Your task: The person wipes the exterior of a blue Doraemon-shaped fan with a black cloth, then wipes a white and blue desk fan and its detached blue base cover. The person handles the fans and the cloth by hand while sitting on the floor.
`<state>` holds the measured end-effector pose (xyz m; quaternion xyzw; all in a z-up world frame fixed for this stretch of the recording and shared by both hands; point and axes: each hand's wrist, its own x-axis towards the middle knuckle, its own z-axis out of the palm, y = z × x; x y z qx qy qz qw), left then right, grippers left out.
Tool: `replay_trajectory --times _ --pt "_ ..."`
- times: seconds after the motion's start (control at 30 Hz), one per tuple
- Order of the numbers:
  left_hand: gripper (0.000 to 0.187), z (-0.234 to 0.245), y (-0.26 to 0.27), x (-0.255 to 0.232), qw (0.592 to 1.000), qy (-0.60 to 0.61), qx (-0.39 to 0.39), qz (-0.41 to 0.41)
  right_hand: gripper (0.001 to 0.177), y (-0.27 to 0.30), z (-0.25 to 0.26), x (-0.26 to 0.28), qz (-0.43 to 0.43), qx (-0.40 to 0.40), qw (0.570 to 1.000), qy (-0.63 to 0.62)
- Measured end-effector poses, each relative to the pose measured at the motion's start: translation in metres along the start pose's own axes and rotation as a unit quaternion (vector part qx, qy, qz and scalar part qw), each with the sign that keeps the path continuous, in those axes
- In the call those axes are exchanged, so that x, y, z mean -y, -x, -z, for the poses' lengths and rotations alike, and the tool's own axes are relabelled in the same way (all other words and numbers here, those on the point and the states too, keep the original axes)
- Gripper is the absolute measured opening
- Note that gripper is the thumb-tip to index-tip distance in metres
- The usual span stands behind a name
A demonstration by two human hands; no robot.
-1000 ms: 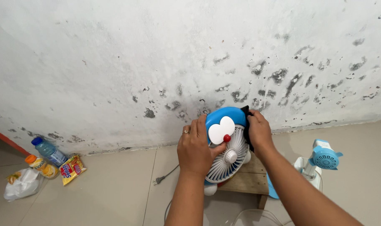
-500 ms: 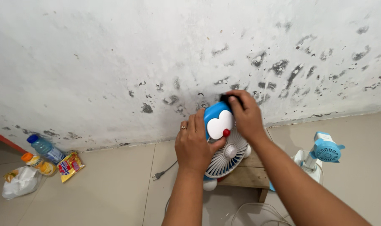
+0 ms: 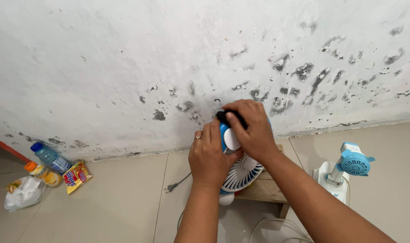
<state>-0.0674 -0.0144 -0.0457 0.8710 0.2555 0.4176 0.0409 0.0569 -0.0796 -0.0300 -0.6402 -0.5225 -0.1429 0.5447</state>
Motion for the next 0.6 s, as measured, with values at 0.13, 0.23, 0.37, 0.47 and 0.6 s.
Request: replay_trajectory --times 0.13,0.23,0.37,0.47,0.6 --pt "0.096 0.005 -0.001 -0.005 1.000 -0.012 -0.002 0.004 0.026 0.005 -0.002 -0.047 -0.097 -0.078 0.991 -0.048" --pt "0.098 0.007 -0.002 -0.007 1.000 -0.014 -0.005 0.007 0.034 0.027 -0.007 -0.088 -0.220 -0.103 0.954 -0.177" --pt "0.098 0.008 -0.002 -0.008 1.000 -0.017 0.000 0.012 0.043 0.077 -0.022 -0.118 -0.445 -0.128 0.837 -0.291" --pt "0.102 0.008 -0.003 -0.008 1.000 -0.025 0.008 0.013 0.042 0.090 -0.024 -0.120 -0.483 -0.143 0.796 -0.335" --pt "0.100 0.007 0.000 -0.008 1.000 -0.025 0.004 0.011 0.039 0.073 -0.014 -0.092 -0.333 -0.170 0.883 -0.285"
